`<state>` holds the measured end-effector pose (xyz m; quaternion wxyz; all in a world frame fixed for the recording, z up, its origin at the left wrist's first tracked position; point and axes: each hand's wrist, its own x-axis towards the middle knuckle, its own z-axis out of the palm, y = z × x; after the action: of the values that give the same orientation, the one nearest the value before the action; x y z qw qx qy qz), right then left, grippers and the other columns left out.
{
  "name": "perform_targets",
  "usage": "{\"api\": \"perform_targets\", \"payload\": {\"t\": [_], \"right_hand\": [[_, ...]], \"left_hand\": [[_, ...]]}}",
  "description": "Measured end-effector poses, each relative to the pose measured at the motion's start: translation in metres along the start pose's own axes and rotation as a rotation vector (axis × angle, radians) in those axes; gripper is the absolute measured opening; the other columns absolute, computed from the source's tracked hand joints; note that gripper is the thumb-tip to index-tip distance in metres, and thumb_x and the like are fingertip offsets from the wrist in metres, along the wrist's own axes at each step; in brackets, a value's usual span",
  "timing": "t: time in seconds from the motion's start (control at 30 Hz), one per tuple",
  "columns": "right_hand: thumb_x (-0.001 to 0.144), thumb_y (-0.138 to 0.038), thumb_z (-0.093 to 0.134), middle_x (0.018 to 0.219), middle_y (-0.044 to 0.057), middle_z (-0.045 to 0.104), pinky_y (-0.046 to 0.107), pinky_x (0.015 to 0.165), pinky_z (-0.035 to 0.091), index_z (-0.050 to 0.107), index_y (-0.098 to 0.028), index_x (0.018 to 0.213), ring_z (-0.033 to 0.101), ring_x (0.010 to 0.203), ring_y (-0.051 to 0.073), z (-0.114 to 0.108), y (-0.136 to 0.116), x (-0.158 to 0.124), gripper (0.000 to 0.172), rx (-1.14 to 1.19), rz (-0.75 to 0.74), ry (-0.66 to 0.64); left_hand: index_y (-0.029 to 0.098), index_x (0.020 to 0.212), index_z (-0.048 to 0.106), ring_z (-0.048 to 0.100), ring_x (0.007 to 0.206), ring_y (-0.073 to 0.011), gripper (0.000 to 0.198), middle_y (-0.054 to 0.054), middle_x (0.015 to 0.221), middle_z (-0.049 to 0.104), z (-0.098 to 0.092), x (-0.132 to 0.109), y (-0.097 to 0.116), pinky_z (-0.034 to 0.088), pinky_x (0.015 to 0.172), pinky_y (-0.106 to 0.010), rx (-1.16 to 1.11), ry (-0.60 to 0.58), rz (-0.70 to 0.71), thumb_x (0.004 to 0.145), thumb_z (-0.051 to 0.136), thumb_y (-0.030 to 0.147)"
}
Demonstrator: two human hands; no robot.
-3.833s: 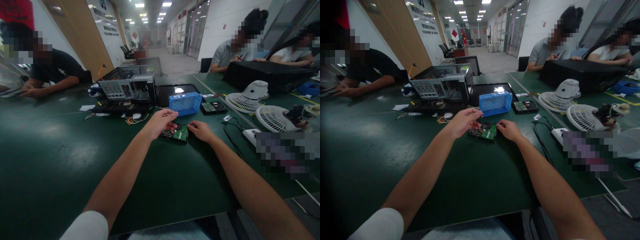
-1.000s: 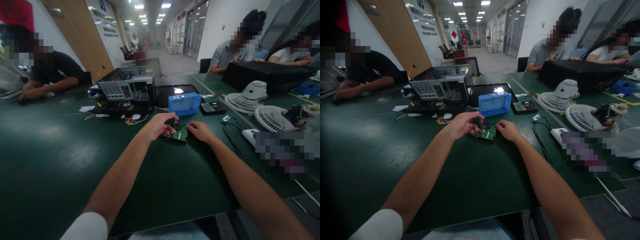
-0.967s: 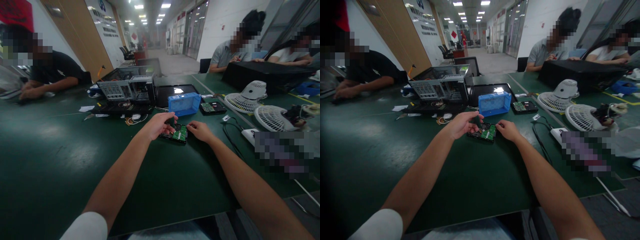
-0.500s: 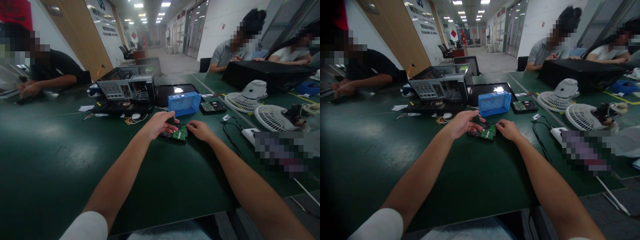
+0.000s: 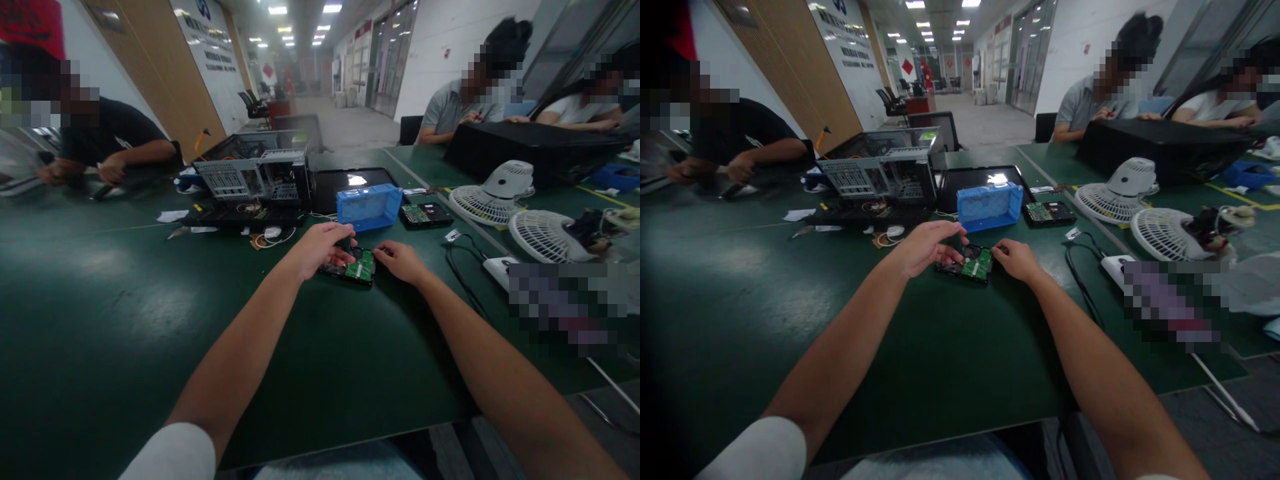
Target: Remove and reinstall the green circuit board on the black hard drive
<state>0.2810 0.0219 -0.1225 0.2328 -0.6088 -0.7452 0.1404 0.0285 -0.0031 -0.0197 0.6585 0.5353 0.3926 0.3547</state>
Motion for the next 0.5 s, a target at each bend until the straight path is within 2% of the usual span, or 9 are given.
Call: {"api": "perform_targets", "payload": {"t": [0.27, 0.5], "right_hand": [[0.096, -0.041, 0.056, 0.085, 0.004, 0.074, 0.028, 0.067, 0.041, 0.074, -0.022, 0.096, 0.063, 0.075, 0.019, -0.0019, -0.0026, -0.0004, 0.027, 0.003, 0.013, -0.004], [0.096, -0.041, 0.055, 0.085, 0.005, 0.074, 0.027, 0.065, 0.040, 0.074, -0.022, 0.096, 0.063, 0.075, 0.018, -0.0019, -0.0031, 0.0000, 0.027, -0.016, 0.013, -0.013]], "left_hand": [[0.016, 0.104, 0.057, 0.074, 0.075, -0.0213, 0.025, -0.015, 0.108, 0.072, 0.0002, 0.0017, -0.0021, 0.057, 0.061, -0.029, -0.061, 0.037, 0.015, 0.094, 0.063, 0.039], [0.014, 0.098, 0.068, 0.066, 0.063, -0.0111, 0.022, -0.010, 0.100, 0.068, 0.0019, -0.0001, 0.0001, 0.051, 0.055, -0.022, 0.007, 0.049, 0.053, 0.094, 0.063, 0.035]]}}
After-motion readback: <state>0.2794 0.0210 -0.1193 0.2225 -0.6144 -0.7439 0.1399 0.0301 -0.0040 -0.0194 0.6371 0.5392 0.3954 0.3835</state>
